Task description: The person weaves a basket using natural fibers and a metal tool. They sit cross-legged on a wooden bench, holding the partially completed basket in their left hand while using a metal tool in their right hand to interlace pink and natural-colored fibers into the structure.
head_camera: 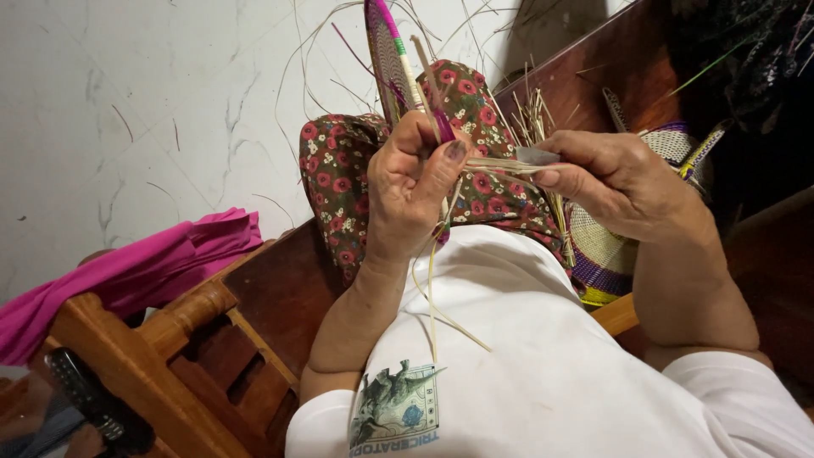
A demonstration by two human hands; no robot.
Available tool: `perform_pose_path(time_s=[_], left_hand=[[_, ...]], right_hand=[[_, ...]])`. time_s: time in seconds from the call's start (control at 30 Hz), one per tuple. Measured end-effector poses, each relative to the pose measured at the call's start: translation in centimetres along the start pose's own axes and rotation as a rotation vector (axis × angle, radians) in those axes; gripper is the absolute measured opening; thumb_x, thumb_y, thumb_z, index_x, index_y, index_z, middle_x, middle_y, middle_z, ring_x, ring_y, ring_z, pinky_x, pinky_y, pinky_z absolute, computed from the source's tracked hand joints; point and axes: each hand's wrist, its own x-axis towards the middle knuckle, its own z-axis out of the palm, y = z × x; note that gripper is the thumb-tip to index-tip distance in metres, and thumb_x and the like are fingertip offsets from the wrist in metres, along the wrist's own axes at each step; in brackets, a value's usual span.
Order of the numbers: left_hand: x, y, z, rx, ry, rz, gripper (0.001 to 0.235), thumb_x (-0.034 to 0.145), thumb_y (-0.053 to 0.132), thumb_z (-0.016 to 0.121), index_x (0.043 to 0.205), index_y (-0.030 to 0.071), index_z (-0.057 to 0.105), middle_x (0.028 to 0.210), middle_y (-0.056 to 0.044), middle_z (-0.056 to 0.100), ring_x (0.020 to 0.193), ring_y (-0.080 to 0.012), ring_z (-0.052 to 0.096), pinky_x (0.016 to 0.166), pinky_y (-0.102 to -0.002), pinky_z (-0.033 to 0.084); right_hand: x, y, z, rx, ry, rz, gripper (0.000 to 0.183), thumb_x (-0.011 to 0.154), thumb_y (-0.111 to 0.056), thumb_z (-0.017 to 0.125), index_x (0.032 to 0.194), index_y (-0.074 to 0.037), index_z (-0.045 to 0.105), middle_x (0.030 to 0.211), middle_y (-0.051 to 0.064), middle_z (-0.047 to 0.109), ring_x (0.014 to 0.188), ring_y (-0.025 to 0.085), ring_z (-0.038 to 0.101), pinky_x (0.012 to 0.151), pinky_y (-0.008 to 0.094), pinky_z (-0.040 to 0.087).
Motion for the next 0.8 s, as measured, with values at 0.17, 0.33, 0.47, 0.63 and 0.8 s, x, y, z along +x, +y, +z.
perform_pose_path(time_s=[0.17, 0.33, 0.47, 0.63, 0.8], left_hand=[[0.0, 0.0, -0.1, 0.009, -0.004, 0.003, 0.017, 0.103, 0.026, 0.059, 0.095, 0.011, 0.062, 0.090, 0.003, 0.065, 0.080, -0.0083, 0.059, 0.074, -0.023, 0.049], [-0.2, -0.3, -0.1, -0.054, -0.033, -0.021, 0.016, 0.103, 0.027, 0.060, 0.096, 0.012, 0.061, 0.088, 0.004, 0.062, 0.074, -0.0057, 0.051, 0.068, -0.022, 0.044], [-0.2, -0.3, 0.0, -0.022, -0.052, -0.030, 0.017, 0.102, 0.026, 0.060, 0.094, 0.012, 0.061, 0.085, 0.005, 0.062, 0.073, -0.0058, 0.052, 0.067, -0.021, 0.043], [0.0, -0.8, 0.0, -0.016, -0.084, -0.007, 0.016, 0.103, 0.026, 0.059, 0.096, 0.012, 0.059, 0.087, 0.004, 0.060, 0.077, -0.0069, 0.053, 0.070, -0.022, 0.045], [0.3, -1.7, -0.3, -0.113, -0.144, 0.070, 0.012, 0.101, 0.017, 0.065, 0.095, 0.007, 0.067, 0.078, -0.007, 0.068, 0.073, -0.0087, 0.061, 0.070, -0.025, 0.053]], right_hand=[[0.2, 0.5, 0.4, -0.027, 0.010, -0.016, 0.026, 0.105, -0.023, 0.052, 0.105, -0.001, 0.067, 0.070, 0.000, 0.049, 0.056, 0.011, 0.039, 0.050, 0.026, 0.030], [0.4, 1.3, 0.3, 0.033, -0.027, 0.083, 0.021, 0.101, -0.021, 0.060, 0.089, -0.005, 0.067, 0.062, -0.002, 0.044, 0.053, 0.009, 0.035, 0.047, 0.026, 0.027], [0.2, 2.0, 0.2, 0.131, -0.106, 0.202, 0.025, 0.096, -0.025, 0.065, 0.084, -0.008, 0.078, 0.058, -0.004, 0.047, 0.051, 0.006, 0.037, 0.046, 0.024, 0.026], [0.4, 2.4, 0.4, 0.178, -0.170, 0.242, 0.021, 0.093, -0.024, 0.068, 0.084, -0.007, 0.077, 0.059, -0.006, 0.044, 0.053, 0.005, 0.034, 0.045, 0.025, 0.025], [1.3, 3.9, 1.3, 0.435, -0.197, -0.152, 0.020, 0.086, -0.008, 0.074, 0.067, -0.004, 0.068, 0.051, 0.003, 0.046, 0.045, 0.006, 0.038, 0.037, 0.023, 0.033]])
